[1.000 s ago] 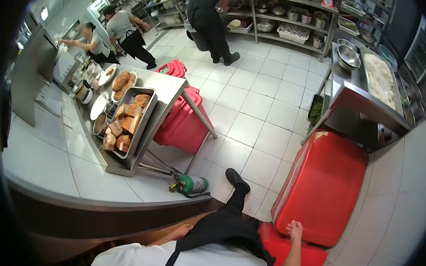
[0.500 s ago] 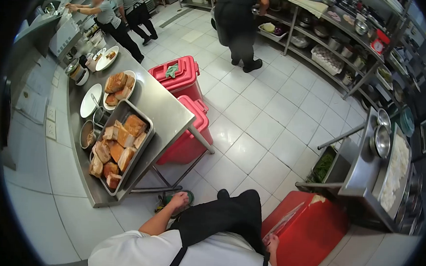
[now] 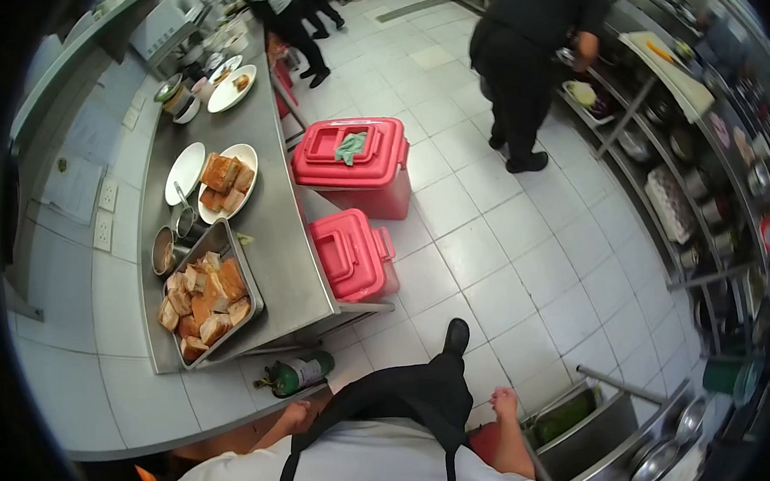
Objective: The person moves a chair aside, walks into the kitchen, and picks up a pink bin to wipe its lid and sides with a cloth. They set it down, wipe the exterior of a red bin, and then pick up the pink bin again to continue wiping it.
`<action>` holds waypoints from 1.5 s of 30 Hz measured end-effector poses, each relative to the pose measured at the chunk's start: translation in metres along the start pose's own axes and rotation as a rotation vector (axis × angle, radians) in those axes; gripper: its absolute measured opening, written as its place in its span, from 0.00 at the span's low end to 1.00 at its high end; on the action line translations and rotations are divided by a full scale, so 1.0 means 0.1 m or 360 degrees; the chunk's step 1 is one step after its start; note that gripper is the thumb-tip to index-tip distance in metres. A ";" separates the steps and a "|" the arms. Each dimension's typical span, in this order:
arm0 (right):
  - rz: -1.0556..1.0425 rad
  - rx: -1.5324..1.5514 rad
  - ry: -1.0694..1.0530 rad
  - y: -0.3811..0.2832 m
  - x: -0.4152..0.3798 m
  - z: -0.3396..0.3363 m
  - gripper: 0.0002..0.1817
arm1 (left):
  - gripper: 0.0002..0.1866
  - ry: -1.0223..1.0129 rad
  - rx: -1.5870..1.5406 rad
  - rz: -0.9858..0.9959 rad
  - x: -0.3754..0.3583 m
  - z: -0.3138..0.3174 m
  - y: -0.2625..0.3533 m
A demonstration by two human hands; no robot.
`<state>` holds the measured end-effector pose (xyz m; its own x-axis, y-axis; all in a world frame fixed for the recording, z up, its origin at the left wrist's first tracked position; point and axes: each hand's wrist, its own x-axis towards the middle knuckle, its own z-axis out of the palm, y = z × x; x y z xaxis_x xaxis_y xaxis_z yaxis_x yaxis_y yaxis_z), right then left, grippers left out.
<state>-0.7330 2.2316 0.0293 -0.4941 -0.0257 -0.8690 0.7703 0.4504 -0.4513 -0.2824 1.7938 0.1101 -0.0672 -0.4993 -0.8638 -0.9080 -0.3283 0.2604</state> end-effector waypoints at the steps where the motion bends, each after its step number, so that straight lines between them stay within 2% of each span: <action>1: -0.0015 0.0071 0.0008 -0.39 0.12 -0.11 0.13 | 0.12 -0.0050 -0.0372 -0.0101 -0.16 0.13 0.02; 3: -0.0072 0.0056 -0.0002 -1.00 0.46 -0.28 0.13 | 0.13 0.0153 -0.0632 -0.0102 -0.50 0.44 0.13; 4: -0.0107 0.0053 -0.0008 -1.25 0.60 -0.32 0.13 | 0.14 0.0258 -0.0760 -0.0096 -0.72 0.56 0.38; 7: -0.0140 -0.0202 -0.0011 -1.87 0.94 -0.25 0.13 | 0.14 0.0354 -0.0988 -0.0134 -0.97 1.01 0.38; 9: -0.0214 -0.0375 -0.0109 -2.08 1.16 -0.11 0.13 | 0.13 0.0371 -0.0820 -0.0054 -1.23 1.25 0.38; 11: -0.0268 -0.0597 -0.0229 -2.30 1.21 0.14 0.13 | 0.13 0.0410 -0.0877 -0.0217 -1.48 1.47 0.38; 15: -0.0431 -0.0757 -0.0454 -2.50 1.12 0.72 0.14 | 0.12 0.0286 -0.1245 -0.0290 -1.69 1.91 0.06; 22: -0.0711 -0.1221 -0.0668 -2.33 0.74 1.21 0.17 | 0.13 0.0257 -0.1724 -0.0321 -1.50 2.73 -0.77; 25: -0.0813 -0.1683 -0.0621 -2.18 0.59 1.17 0.19 | 0.13 0.0664 -0.1810 -0.0272 -1.66 2.94 -0.86; 26: -0.1088 -0.1910 -0.0590 -2.01 0.85 1.11 0.21 | 0.12 0.0581 -0.1888 -0.0171 -1.81 2.90 -0.86; 27: -0.1104 -0.2060 -0.0608 -1.98 0.77 1.08 0.21 | 0.12 0.0572 -0.1981 -0.0316 -1.83 2.98 -0.95; 30: -0.1206 -0.2462 -0.0682 -2.00 0.44 1.12 0.24 | 0.12 0.0558 -0.2145 -0.0446 -1.90 3.25 -1.18; 35: -0.1288 -0.2486 -0.0712 -2.01 0.05 1.36 0.24 | 0.13 0.0480 -0.2287 -0.0557 -1.86 3.58 -1.35; 37: -0.1185 -0.2450 -0.0722 -2.09 -0.11 1.47 0.25 | 0.13 0.0444 -0.2303 -0.0571 -1.82 3.64 -1.38; 38: -0.1376 -0.2423 -0.0699 -2.09 -0.15 1.50 0.23 | 0.13 0.0426 -0.2304 -0.0573 -1.80 3.65 -1.38; 41: -0.1255 -0.2242 -0.0707 -2.11 -0.21 1.49 0.23 | 0.14 0.0389 -0.2302 -0.0559 -1.73 3.66 -1.40; 43: -0.1072 -0.2089 -0.0860 -2.12 -0.30 1.38 0.24 | 0.14 0.0380 -0.2284 -0.0529 -1.67 3.60 -1.41; 45: -0.1030 -0.2111 -0.0856 -2.17 -0.39 1.22 0.26 | 0.14 0.0385 -0.2264 -0.0498 -1.57 3.54 -1.43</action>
<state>-0.8316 2.0264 0.1364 -0.1688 -0.6897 -0.7042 -0.5393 0.6626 -0.5197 -0.2881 2.2031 0.0557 0.2498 -0.3331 -0.9092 0.2978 -0.8670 0.3995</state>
